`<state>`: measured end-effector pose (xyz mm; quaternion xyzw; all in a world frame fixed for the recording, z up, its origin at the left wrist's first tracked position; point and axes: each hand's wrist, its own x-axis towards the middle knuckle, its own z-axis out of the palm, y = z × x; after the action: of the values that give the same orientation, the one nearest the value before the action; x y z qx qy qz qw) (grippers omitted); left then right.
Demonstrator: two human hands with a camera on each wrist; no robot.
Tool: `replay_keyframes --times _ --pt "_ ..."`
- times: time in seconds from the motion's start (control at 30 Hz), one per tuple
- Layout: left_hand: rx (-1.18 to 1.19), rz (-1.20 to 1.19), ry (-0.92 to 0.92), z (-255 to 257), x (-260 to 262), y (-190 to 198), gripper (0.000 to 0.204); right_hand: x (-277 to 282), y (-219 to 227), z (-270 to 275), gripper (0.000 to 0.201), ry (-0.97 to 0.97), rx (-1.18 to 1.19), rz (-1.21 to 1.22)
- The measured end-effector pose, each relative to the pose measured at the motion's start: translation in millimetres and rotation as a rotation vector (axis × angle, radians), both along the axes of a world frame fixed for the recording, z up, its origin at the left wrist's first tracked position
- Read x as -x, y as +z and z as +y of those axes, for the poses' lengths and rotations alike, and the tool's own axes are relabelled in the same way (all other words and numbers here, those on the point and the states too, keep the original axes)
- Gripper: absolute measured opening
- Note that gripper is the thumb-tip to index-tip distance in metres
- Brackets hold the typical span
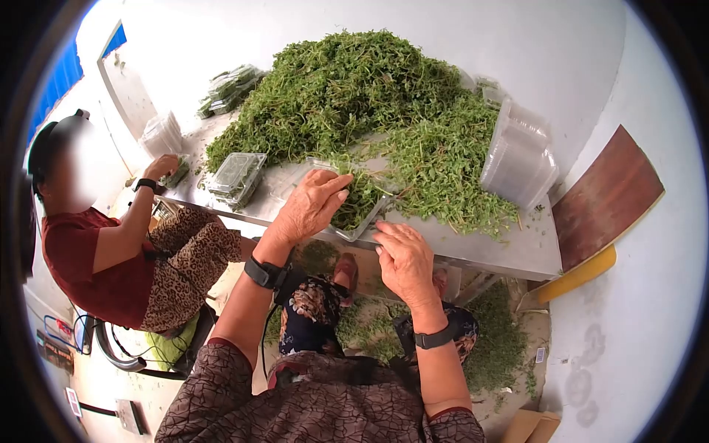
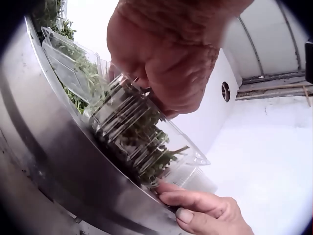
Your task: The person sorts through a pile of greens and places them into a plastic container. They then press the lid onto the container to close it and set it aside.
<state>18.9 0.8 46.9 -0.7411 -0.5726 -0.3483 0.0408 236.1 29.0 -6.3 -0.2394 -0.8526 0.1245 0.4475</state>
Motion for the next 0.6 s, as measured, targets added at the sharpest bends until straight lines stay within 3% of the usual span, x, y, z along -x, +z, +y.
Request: replay_keyframes --times 0.1,0.33,0.4,0.6 --pt "-0.128 0.157 0.098 -4.7 -14.1 0.5 0.028 1.0 -0.5 0.0 0.021 -0.005 -0.002 -0.009" --pt "-0.044 0.084 0.105 -9.2 -18.8 0.5 0.027 0.9 2.1 -1.6 0.023 -0.011 0.006 -0.032" --pt "-0.167 0.053 0.095 -11.7 -18.9 0.6 0.03 0.9 1.2 -0.5 0.023 -0.006 0.007 -0.032" --pt "-0.109 0.137 -0.014 -36.1 -8.9 -3.6 0.044 0.8 2.6 -2.2 0.024 -0.022 0.016 -0.051"
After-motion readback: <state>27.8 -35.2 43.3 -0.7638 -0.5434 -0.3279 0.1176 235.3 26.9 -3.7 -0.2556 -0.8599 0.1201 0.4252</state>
